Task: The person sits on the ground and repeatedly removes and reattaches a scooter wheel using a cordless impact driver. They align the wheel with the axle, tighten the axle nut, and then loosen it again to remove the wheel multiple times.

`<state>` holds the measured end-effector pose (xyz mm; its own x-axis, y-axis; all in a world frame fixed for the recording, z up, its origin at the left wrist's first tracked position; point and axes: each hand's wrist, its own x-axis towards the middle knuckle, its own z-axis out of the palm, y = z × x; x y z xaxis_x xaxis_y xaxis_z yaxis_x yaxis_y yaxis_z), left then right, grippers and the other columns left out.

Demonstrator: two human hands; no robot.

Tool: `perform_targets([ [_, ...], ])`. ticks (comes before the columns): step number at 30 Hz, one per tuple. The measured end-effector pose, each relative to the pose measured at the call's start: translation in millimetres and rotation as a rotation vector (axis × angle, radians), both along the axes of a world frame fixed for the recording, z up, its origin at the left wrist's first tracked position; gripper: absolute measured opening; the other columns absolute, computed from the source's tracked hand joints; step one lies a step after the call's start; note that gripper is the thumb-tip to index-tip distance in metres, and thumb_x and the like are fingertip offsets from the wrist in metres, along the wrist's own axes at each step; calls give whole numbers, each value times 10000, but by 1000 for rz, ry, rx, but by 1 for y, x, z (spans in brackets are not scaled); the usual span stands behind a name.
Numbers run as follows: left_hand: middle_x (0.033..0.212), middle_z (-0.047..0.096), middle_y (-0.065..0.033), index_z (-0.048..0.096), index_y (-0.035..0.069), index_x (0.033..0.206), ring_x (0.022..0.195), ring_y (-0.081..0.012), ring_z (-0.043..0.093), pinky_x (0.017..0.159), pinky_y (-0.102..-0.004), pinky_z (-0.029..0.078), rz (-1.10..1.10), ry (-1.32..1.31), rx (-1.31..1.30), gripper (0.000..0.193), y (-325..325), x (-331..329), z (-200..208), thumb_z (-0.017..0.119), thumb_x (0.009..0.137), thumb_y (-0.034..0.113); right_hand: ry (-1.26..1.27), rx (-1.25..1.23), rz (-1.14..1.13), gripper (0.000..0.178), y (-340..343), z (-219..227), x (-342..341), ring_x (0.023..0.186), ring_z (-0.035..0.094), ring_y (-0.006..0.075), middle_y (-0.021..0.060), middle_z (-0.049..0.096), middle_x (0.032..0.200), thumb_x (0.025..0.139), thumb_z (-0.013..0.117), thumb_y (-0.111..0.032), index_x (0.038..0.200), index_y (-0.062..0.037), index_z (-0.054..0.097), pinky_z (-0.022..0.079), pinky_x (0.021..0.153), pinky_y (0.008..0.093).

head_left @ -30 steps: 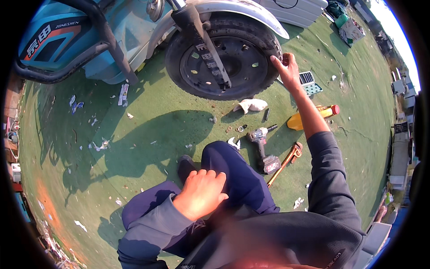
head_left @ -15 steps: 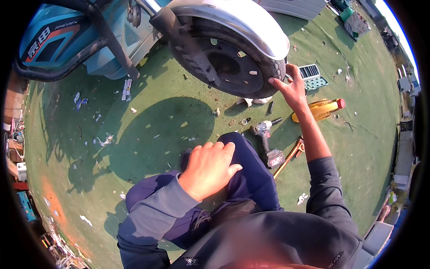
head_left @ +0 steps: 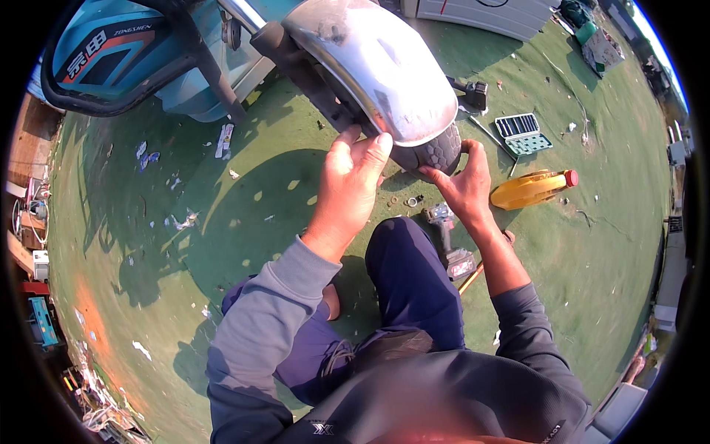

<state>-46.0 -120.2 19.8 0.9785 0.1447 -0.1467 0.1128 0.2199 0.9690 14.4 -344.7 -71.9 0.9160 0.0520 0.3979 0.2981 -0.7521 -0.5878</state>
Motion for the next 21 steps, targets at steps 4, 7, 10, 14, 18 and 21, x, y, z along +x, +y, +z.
perform_targets([
  [4,1126,704,18,668,55,1319,1004,-78,615,876,-279,500,23,-238,-135,335,-5,17,1,640,1065,271,-13,19,-12,828,6,-6,-4,997,632,395,205,617,1052,664,968,-471,1163,33,540,513,864,474],
  [7,1096,707,32,690,56,1279,974,-60,605,868,-268,493,45,-222,-221,291,-13,15,8,643,1063,245,-5,49,-16,824,4,-7,-5,1002,651,404,216,643,1058,675,966,-461,1180,36,545,521,871,470],
  [10,1090,714,22,702,68,1239,950,-63,621,841,-271,496,3,-273,-265,259,-13,17,11,657,1053,243,3,37,-10,814,-1,-11,-5,1017,664,409,224,666,1072,684,964,-448,1190,38,551,525,879,470],
  [14,1026,724,19,717,72,1204,903,-75,639,810,-271,495,52,-135,-208,239,-8,23,4,671,1043,243,38,38,21,789,-5,-16,-5,1035,665,408,222,673,1092,699,957,-439,1192,27,554,525,882,471],
  [18,968,731,24,736,67,1162,880,-78,644,787,-266,487,112,-74,-193,226,-5,20,4,679,1035,245,43,6,20,777,-7,-29,-9,1041,665,418,223,675,1086,708,952,-429,1203,21,556,527,879,477],
  [21,954,737,22,749,64,1139,869,-77,646,778,-265,482,116,-91,-196,219,-2,14,7,682,1030,243,49,2,11,789,-3,-31,-15,1029,668,422,228,676,1077,701,956,-428,1207,26,554,528,870,480],
])
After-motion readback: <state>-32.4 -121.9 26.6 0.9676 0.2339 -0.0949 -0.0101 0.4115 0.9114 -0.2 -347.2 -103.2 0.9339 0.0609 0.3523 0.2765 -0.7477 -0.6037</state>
